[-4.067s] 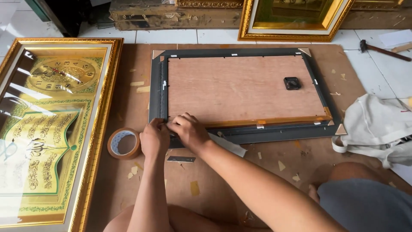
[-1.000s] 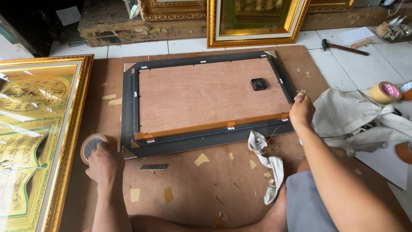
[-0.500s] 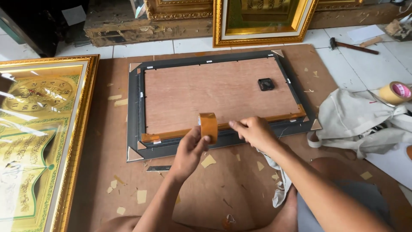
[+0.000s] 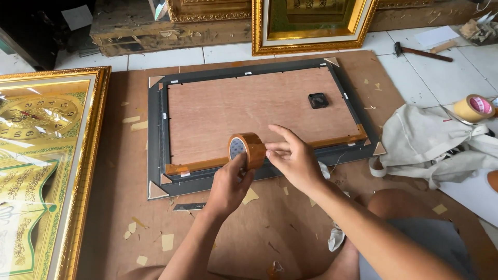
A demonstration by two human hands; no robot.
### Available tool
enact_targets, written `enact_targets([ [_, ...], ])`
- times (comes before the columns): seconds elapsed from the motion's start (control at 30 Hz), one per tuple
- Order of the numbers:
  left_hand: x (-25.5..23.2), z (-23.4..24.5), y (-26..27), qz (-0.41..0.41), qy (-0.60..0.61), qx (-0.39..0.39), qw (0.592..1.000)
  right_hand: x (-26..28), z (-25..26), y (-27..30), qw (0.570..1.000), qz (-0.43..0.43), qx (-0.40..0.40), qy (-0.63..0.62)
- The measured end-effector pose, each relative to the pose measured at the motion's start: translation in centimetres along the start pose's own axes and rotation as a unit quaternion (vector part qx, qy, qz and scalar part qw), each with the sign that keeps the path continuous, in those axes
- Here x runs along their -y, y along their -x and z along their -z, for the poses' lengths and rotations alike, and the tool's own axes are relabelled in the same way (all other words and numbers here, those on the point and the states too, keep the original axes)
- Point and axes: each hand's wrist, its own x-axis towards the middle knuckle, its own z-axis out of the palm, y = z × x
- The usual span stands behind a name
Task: Applying adhesive tape to the back of a picture frame to seal it and smoothing it with a cloth.
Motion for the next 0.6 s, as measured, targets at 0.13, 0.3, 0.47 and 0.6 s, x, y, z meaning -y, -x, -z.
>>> enact_targets([
  [0.13,-0.1,-0.1,0.0,-0.015,-0.031,0.001,0.999,-0.1,-0.1,0.1,0.999,-0.011,-0.023,0.047],
  [0.3,-0.5,-0.1,0.0,0.003,-0.064,0.023,0.998,0.0,0.0,-0.1,0.998,-0.025,-0.064,0.006],
  [0.47,0.2,-0.4,0.0,0.004,-0.073,0.02,0.997,0.4,-0.1,0.1,0.997,-0.038,-0.054,-0.038],
  [0.6,0.8,-0.5,0.1,-0.004,-0.083,0.023,0.996,-2.7,-0.9,-1.2,0.997,0.046,-0.054,0.005],
])
